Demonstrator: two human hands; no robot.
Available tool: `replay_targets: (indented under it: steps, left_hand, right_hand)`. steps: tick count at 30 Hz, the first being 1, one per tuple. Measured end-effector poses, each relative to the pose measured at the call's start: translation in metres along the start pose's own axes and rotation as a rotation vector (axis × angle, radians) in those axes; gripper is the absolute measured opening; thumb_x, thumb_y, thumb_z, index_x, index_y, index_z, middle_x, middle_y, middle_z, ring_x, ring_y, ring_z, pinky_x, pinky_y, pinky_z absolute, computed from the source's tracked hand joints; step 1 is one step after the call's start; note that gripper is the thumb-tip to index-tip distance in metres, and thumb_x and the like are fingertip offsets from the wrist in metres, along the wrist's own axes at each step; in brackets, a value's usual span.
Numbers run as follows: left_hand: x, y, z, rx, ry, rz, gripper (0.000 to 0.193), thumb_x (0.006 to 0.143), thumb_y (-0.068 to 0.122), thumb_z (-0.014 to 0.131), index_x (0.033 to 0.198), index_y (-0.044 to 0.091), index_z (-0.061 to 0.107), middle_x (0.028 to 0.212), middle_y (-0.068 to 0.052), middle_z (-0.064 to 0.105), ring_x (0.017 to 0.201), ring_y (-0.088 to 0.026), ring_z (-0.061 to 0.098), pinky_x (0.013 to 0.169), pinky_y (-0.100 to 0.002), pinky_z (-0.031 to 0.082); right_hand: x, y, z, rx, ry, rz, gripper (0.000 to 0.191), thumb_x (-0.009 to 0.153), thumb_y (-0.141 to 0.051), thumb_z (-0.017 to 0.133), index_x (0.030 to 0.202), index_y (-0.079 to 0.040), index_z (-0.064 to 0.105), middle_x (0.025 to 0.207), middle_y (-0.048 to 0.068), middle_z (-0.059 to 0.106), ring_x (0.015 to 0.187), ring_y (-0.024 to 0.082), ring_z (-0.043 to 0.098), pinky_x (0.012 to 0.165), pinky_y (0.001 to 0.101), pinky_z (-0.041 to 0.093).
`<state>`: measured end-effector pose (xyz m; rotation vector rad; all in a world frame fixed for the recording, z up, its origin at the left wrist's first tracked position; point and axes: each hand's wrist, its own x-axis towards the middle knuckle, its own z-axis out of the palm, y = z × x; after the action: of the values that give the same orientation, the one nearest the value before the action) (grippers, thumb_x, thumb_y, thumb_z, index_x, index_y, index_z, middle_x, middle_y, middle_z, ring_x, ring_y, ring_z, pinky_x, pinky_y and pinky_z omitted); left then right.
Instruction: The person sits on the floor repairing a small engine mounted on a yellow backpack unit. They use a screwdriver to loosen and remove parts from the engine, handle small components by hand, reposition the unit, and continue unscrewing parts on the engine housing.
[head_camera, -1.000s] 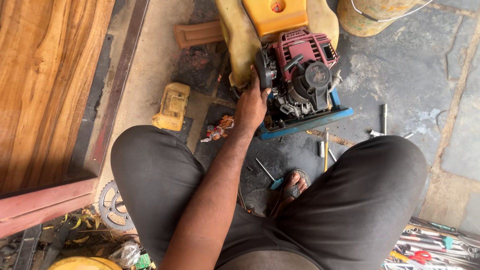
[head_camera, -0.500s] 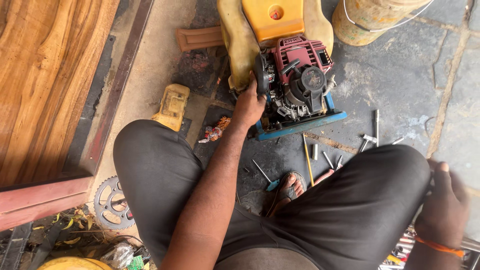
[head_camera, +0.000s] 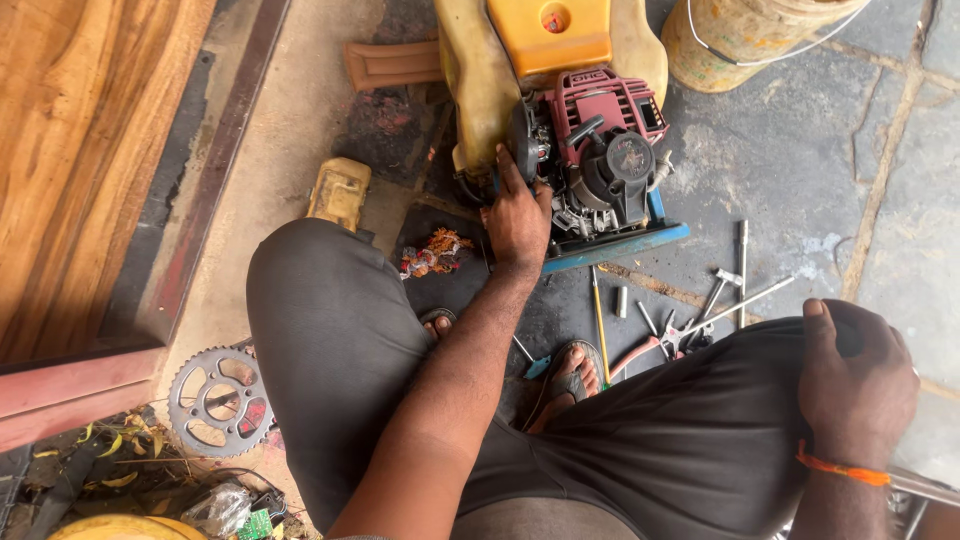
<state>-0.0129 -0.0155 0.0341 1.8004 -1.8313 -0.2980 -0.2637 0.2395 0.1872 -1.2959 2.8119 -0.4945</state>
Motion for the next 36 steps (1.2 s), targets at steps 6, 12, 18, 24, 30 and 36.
replay_targets:
  steps: [6, 12, 18, 24, 30, 36]
  left_hand:
    - [0.002, -0.002, 0.003, -0.046, 0.052, 0.02, 0.086, 0.093, 0.026, 0.065, 0.158, -0.003, 0.016, 0.13, -0.027, 0.068, 0.085, -0.035, 0.077, 0.071, -0.048, 0.064]
    - [-0.001, -0.007, 0.007, -0.026, -0.005, -0.014, 0.087, 0.095, 0.026, 0.067, 0.162, -0.002, 0.018, 0.138, -0.025, 0.063, 0.094, -0.036, 0.076, 0.079, -0.05, 0.064]
    - [-0.001, -0.004, 0.005, -0.063, 0.073, 0.026, 0.083, 0.094, 0.026, 0.065, 0.158, -0.002, 0.021, 0.145, -0.025, 0.059, 0.097, -0.036, 0.076, 0.077, -0.048, 0.064]
    - [-0.002, -0.004, 0.0, -0.17, 0.027, 0.022, 0.081, 0.097, 0.023, 0.061, 0.16, -0.005, 0.018, 0.148, -0.03, 0.055, 0.093, -0.036, 0.075, 0.071, -0.043, 0.064]
    - [0.002, -0.009, 0.004, -0.144, -0.01, -0.005, 0.078, 0.103, 0.029, 0.06, 0.161, -0.002, 0.019, 0.144, -0.026, 0.059, 0.093, -0.035, 0.076, 0.07, -0.042, 0.064]
    - [0.004, -0.015, 0.018, -0.177, 0.055, 0.007, 0.075, 0.103, 0.029, 0.059, 0.159, -0.002, 0.022, 0.148, -0.026, 0.057, 0.104, -0.035, 0.074, 0.078, -0.04, 0.064]
  right_hand:
    - [0.005, 0.001, 0.004, -0.002, 0.007, -0.021, 0.034, 0.113, -0.044, 0.069, 0.12, -0.011, 0.078, 0.117, 0.018, 0.071, 0.111, 0.041, 0.066, 0.092, 0.0523, 0.051]
    - [-0.015, -0.056, -0.009, 0.08, 0.186, -0.205, 0.021, 0.115, -0.03, 0.068, 0.119, -0.011, 0.076, 0.107, 0.014, 0.071, 0.096, 0.029, 0.065, 0.087, 0.042, 0.052]
    - [-0.021, -0.183, 0.045, 0.753, -0.459, -0.376, 0.049, 0.104, -0.021, 0.057, 0.153, -0.018, 0.054, 0.09, 0.007, 0.078, 0.077, 0.015, 0.07, 0.065, 0.0312, 0.058]
    - [0.009, -0.24, 0.116, -0.018, -0.566, -0.418, 0.069, 0.102, -0.025, 0.048, 0.166, -0.025, 0.023, 0.078, 0.021, 0.074, 0.065, 0.036, 0.073, 0.064, 0.0496, 0.06]
    - [0.014, -0.241, 0.14, 0.007, -0.492, -0.459, 0.074, 0.094, -0.021, 0.052, 0.164, -0.025, 0.028, 0.079, 0.02, 0.073, 0.065, 0.038, 0.072, 0.064, 0.0534, 0.058]
    - [0.018, -0.242, 0.151, -0.011, -0.479, -0.477, 0.075, 0.092, -0.02, 0.055, 0.164, -0.024, 0.031, 0.075, 0.018, 0.073, 0.063, 0.035, 0.072, 0.064, 0.0514, 0.059]
